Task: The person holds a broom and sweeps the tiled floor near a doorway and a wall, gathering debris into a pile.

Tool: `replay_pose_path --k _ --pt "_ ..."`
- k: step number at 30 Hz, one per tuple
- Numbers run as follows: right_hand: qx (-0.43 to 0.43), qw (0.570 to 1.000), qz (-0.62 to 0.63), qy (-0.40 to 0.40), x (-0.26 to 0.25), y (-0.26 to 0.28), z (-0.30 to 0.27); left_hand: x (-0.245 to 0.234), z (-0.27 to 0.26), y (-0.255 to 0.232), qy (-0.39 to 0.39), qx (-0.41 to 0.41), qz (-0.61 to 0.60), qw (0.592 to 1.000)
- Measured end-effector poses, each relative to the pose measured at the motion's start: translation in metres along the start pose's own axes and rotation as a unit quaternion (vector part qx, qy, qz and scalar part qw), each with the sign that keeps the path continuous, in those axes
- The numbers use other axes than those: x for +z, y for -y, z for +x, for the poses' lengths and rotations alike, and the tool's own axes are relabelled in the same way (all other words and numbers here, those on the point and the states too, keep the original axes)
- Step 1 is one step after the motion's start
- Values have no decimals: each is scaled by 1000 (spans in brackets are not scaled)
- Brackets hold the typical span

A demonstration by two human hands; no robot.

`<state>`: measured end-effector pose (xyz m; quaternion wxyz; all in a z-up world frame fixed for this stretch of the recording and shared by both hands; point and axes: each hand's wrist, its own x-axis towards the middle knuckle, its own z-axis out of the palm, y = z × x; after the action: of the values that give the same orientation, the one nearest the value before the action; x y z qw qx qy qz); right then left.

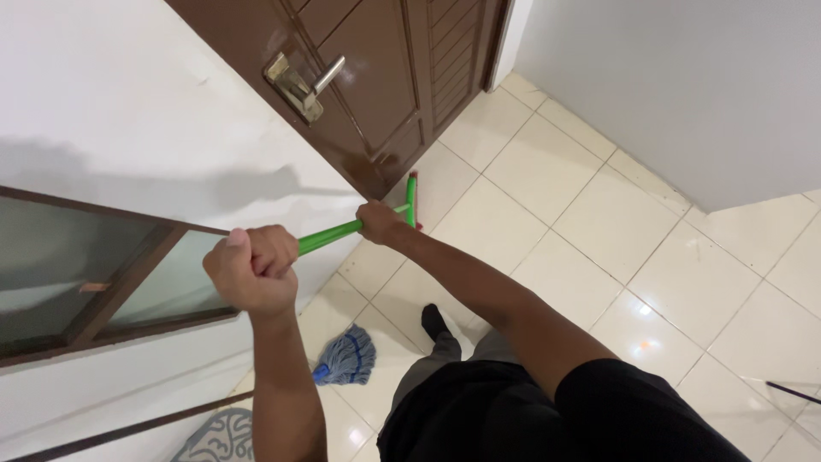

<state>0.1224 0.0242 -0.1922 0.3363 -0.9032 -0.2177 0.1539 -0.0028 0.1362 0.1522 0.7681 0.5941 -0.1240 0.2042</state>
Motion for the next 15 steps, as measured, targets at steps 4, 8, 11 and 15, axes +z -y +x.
replay_pose_path --k 4,8,11,15 --pt "33 997 -58 49 4 -35 -29 3 -12 34 -27 -21 -20 999" --pt "98 985 -104 93 -7 -117 -93 47 -51 91 -56 -55 -85 993" --pt "136 978 -126 94 -22 -166 -135 89 -81 112 -44 -50 -134 989" --pt "110 977 -171 68 -42 -222 -185 135 -115 129 -49 -54 -131 989"
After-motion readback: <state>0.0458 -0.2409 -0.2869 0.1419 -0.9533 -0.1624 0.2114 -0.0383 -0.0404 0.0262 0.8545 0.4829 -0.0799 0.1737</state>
